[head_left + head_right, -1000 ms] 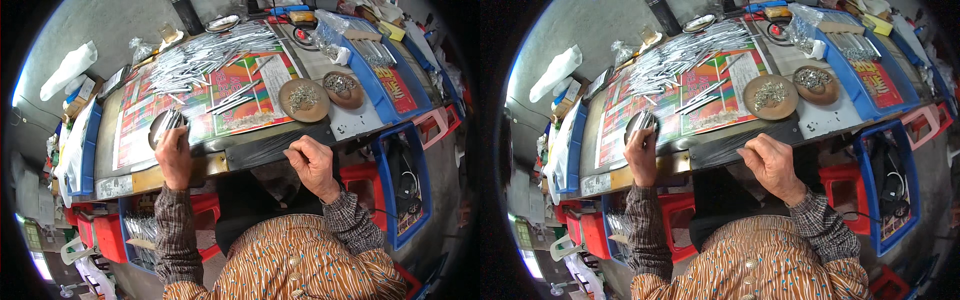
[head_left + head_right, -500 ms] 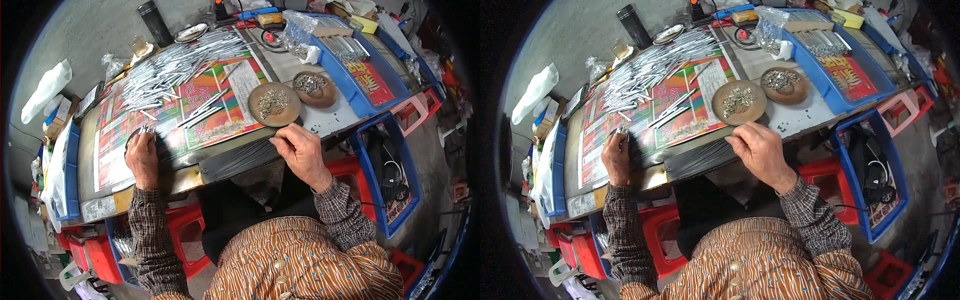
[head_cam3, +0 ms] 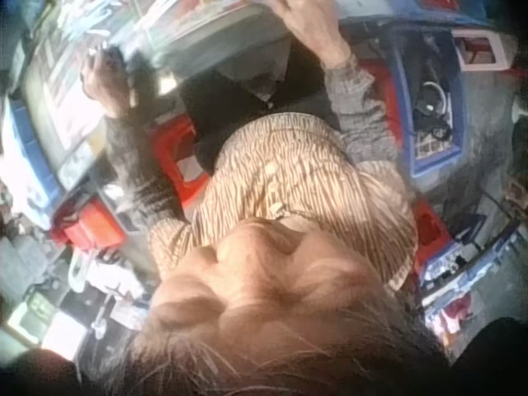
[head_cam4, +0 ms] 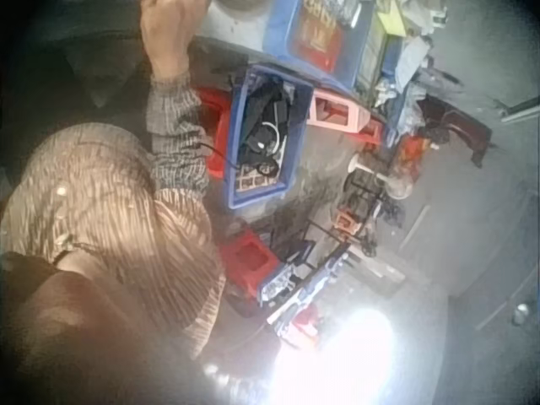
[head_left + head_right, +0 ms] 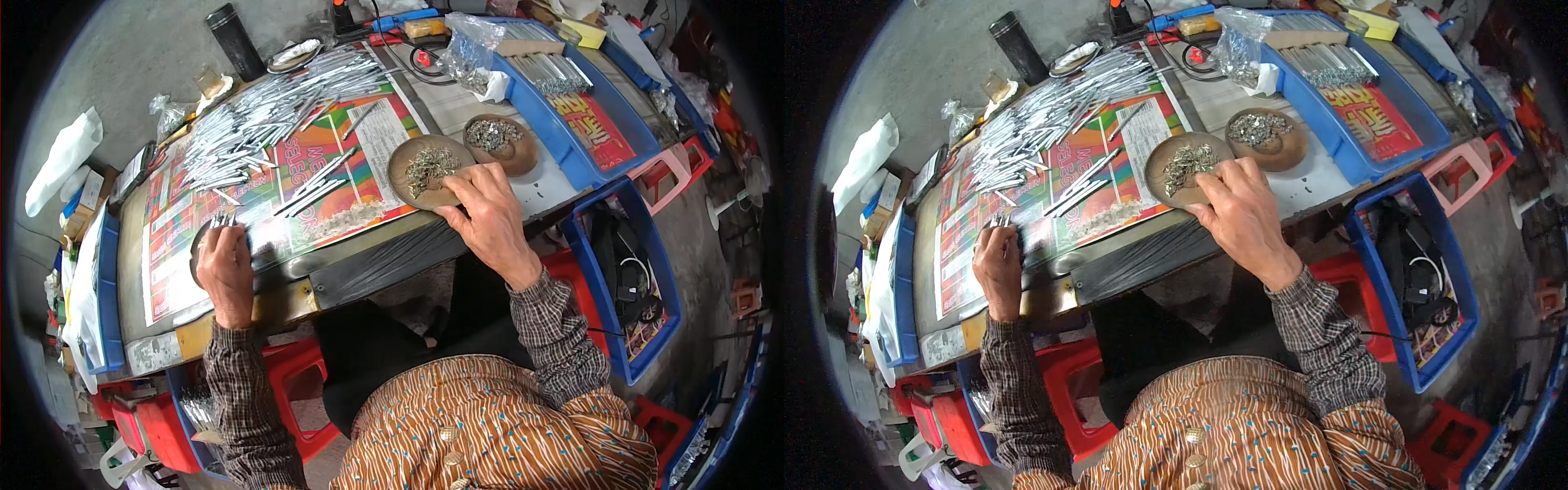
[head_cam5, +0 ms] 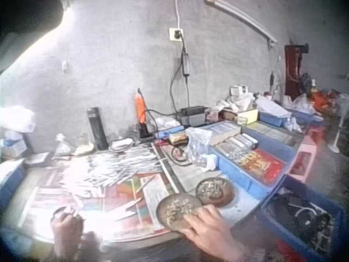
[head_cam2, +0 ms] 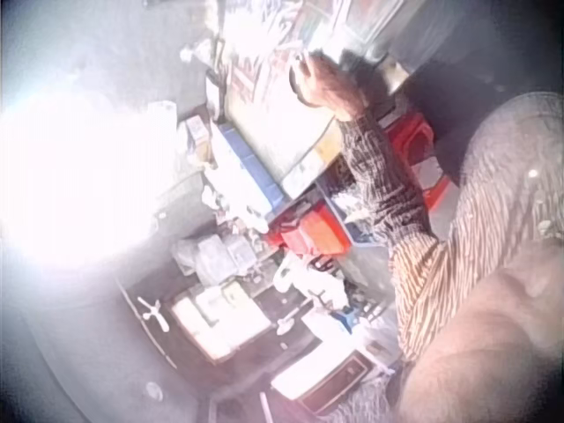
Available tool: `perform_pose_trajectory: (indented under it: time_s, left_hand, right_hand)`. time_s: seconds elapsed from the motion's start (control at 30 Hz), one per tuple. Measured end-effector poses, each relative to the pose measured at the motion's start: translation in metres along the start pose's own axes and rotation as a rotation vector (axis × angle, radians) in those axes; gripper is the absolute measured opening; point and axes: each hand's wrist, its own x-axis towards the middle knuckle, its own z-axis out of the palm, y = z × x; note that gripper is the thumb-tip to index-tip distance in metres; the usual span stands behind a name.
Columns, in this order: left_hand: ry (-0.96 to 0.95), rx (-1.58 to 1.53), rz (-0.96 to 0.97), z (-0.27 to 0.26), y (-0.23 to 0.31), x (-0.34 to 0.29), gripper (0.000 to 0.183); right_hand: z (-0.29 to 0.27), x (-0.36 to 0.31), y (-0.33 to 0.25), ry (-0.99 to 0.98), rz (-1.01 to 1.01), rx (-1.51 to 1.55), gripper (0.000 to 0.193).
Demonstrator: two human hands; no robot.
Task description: The person assembles metal components by picking up small clips and attaching them onto thin metal rods by hand, placing the assembled rods into a small dish.
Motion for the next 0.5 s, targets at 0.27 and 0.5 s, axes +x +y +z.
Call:
perform_pose_trajectory:
  time_s: [0.27, 0.5]
  left_hand:
    - [-0.071, -0.231, 0.102, 0.005, 0.047, 0.003, 0.012]
    - [-0.171, -0.233, 0.153, 0.025, 0.065, 0.022, 0.010]
  right_hand:
    - [0.002, 0.002, 0.001, -0.091, -0.020, -0.097, 0.036]
    - [-0.002, 0.004, -0.004, -0.099, -0.011, -0.080, 0.032]
